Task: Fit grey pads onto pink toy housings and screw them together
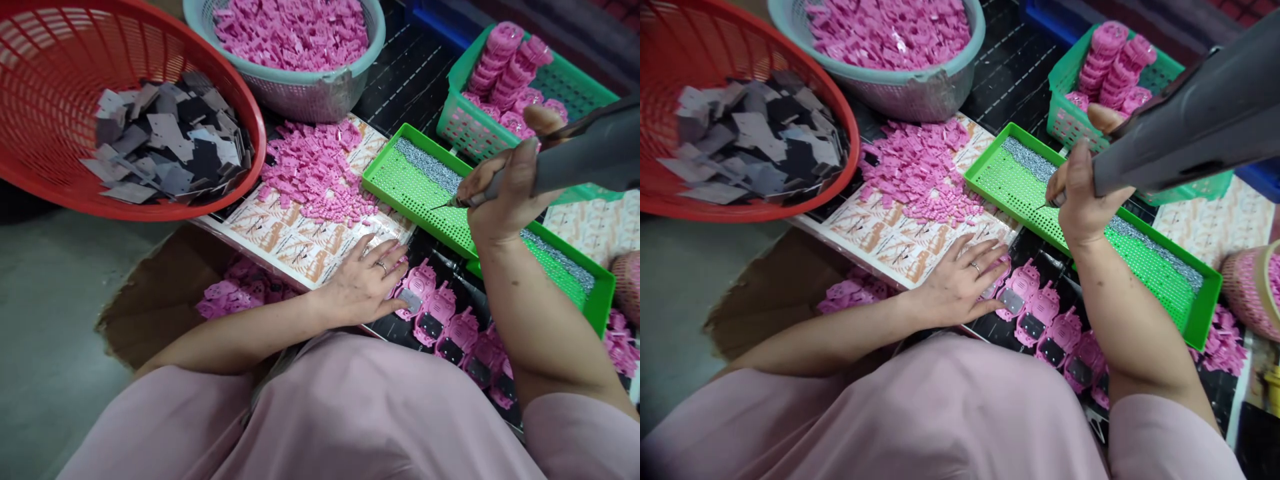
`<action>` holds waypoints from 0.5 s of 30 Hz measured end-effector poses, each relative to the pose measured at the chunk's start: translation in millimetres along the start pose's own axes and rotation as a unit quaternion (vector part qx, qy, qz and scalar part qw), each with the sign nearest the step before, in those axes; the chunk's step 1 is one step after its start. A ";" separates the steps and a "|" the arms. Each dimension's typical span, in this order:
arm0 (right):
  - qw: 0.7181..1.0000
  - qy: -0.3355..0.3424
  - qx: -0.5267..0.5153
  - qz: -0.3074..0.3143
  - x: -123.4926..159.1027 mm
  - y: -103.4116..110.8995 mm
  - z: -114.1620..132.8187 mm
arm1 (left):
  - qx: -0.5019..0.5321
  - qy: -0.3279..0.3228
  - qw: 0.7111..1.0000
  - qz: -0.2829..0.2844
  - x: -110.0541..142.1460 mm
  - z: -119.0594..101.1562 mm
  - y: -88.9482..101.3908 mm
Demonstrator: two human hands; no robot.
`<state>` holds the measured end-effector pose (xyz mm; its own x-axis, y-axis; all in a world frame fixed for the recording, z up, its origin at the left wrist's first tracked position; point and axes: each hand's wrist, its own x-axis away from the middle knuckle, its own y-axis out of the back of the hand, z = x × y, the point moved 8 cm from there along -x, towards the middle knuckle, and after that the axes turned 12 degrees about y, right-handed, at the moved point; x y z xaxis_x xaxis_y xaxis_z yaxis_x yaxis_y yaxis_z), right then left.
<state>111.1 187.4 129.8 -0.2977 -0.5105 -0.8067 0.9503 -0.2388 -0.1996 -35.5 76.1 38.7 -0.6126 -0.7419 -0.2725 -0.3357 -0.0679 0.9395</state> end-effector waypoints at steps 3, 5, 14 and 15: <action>1.000 -0.014 0.024 0.012 -0.4 0.7 -3.3 | 0.015 -0.016 1.000 -0.007 -2.0 -7.1 -0.9; 0.998 -0.029 0.049 0.028 -1.0 0.1 -6.0 | 0.023 -0.023 0.999 -0.014 -4.0 -11.1 -2.1; 1.000 -0.010 0.021 0.019 3.0 -2.8 -8.9 | 0.040 -0.064 0.997 0.013 -14.3 -32.1 -9.5; 1.000 -0.004 0.013 0.016 1.1 -3.9 -6.2 | 0.041 -0.066 0.997 0.020 -15.1 -33.3 -12.0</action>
<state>107.6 192.9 126.2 -0.2689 -0.5241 -0.8081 0.9564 -0.2447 -0.1595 1.6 66.0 38.4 -0.7131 -0.6489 -0.2656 -0.3634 0.0181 0.9315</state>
